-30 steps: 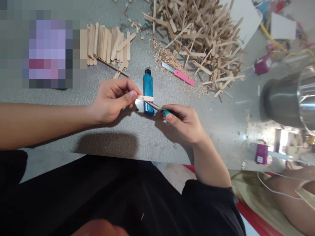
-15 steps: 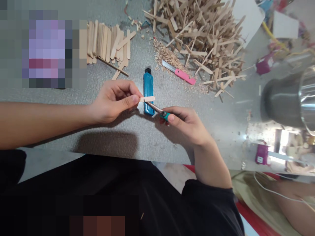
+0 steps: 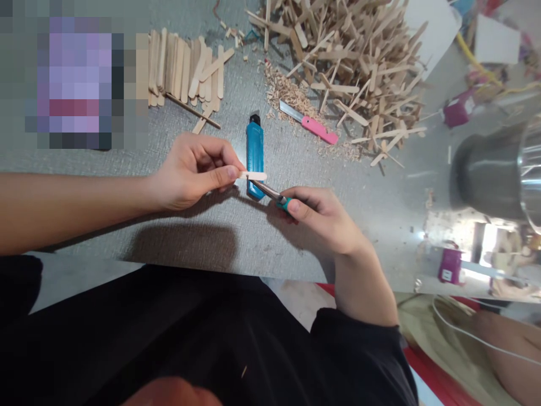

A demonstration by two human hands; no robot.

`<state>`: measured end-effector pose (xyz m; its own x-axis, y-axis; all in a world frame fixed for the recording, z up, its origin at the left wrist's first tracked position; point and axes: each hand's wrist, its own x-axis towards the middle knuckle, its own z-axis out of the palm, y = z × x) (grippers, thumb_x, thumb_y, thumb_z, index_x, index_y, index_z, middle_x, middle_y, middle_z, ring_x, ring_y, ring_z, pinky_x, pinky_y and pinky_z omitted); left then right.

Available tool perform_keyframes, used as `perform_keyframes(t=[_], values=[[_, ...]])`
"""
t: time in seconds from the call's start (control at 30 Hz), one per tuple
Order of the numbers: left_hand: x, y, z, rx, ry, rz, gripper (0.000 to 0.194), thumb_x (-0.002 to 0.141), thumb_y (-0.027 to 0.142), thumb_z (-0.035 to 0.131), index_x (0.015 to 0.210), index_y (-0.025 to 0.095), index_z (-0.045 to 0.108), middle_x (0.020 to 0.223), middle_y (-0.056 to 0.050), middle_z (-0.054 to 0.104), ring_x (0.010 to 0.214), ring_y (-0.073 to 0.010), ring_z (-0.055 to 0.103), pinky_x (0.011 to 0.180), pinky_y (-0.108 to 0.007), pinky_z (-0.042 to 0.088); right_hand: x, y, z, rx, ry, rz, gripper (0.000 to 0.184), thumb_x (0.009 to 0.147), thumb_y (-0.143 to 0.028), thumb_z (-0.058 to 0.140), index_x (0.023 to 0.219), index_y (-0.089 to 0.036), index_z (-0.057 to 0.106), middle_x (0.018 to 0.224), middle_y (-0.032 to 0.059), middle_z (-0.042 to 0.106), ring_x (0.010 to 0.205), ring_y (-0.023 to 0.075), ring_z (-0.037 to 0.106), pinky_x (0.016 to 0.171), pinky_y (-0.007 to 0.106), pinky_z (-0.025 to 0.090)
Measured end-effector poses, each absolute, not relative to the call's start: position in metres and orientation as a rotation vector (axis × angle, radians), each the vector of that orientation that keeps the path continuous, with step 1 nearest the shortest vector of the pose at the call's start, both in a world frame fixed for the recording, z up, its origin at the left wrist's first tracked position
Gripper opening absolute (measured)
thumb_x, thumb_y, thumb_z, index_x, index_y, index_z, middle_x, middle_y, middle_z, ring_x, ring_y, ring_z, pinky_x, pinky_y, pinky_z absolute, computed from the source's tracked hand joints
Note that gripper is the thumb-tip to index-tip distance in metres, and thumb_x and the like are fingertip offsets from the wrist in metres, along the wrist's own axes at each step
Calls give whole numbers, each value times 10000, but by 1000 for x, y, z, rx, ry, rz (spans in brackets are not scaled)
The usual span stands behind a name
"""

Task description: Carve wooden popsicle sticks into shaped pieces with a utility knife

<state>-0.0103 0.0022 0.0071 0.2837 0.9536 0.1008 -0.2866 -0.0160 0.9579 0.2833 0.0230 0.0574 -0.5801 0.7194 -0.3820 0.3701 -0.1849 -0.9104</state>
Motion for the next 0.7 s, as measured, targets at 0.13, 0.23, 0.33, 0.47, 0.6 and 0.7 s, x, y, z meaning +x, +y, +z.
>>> perform_keyframes(t=[0.13,0.23,0.33,0.47,0.6,0.7], values=[[-9,2,5,1140,732,1153,379,903,465,970,796,187,736,565,35,564,477,-74,390,460,-265,277,291,25,54,-1245,-1903,1800,412,1059,-634,810,1061,-230,893,809,38,700,703,152,579,624,289,444],[-7,1,3,1118,710,1148,419,906,507,966,796,192,713,567,42,536,481,-75,382,464,-270,270,292,23,56,-1270,-1892,1779,401,1058,-624,815,1064,-231,894,804,37,698,683,148,556,600,291,422],[-7,0,1,1126,670,1138,432,929,528,945,803,198,697,589,37,540,501,-81,403,483,-271,304,290,22,58,-1273,-1915,1748,392,1057,-617,823,1069,-233,903,800,37,709,672,142,551,598,293,411],[-5,0,-1,1129,634,1123,498,937,608,919,804,204,659,630,20,581,534,-92,452,504,-269,343,291,22,55,-1231,-1908,1764,375,1069,-601,816,1090,-238,907,807,36,709,673,137,539,601,296,396],[-4,2,-5,1125,591,1118,558,924,689,900,820,201,650,690,1,629,575,-98,482,532,-264,385,291,21,49,-1157,-1838,1850,383,1087,-585,789,1027,-219,886,791,45,690,661,142,526,586,307,370],[-3,4,-7,1107,547,1128,541,930,664,910,857,191,657,743,0,650,623,-90,518,576,-243,428,284,18,49,-1152,-1749,1922,452,1084,-624,763,1018,-192,879,778,68,700,637,155,545,558,311,367]])
